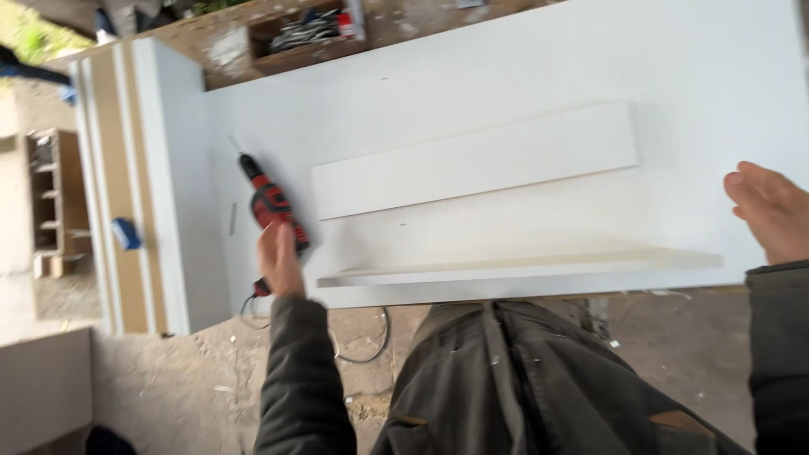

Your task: The person assembles a white cabinet on an outdoor workbench. They pick a drill bit from a wooden box, fit it into a corded power drill, position white panels and wooden support strips on the cabinet, align the strips along the edges, and drive screws with the drill to attach the strips to the cabinet body.

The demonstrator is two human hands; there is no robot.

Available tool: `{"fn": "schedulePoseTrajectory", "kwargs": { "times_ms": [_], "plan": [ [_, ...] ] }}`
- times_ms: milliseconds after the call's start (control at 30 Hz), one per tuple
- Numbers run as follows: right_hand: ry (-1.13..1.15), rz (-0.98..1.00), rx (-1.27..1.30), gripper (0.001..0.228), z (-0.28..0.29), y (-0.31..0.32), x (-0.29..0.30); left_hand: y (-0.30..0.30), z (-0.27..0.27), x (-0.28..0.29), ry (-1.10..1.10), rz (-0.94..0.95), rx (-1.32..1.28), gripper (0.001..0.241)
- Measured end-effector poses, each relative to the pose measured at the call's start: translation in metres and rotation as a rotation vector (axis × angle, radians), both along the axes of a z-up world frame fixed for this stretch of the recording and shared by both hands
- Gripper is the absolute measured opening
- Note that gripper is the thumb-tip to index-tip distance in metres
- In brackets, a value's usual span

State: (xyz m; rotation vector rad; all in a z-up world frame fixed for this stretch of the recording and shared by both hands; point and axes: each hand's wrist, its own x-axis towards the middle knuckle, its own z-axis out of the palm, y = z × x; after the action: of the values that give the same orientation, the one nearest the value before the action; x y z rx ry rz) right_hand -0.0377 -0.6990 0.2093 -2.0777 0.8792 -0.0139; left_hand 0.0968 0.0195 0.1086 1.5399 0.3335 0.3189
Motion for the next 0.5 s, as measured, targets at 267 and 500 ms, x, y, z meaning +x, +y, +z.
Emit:
{"fn": "schedulePoseTrajectory", "kwargs": {
  "times_ms": [267, 500],
  "plan": [
    [0.078, 0.302, -0.128, 0.078, -0.255, -0.072, 0.113, 0.020, -0.117, 0.112, 0.306, -0.040, 0.159, 0.047],
    [-0.080, 0.353, -0.024, 0.049, -0.309, -0.065, 0.137, -0.015, -0.099, 0.147, 0.593, -0.118, 0.330, 0.067]
  ]
}}
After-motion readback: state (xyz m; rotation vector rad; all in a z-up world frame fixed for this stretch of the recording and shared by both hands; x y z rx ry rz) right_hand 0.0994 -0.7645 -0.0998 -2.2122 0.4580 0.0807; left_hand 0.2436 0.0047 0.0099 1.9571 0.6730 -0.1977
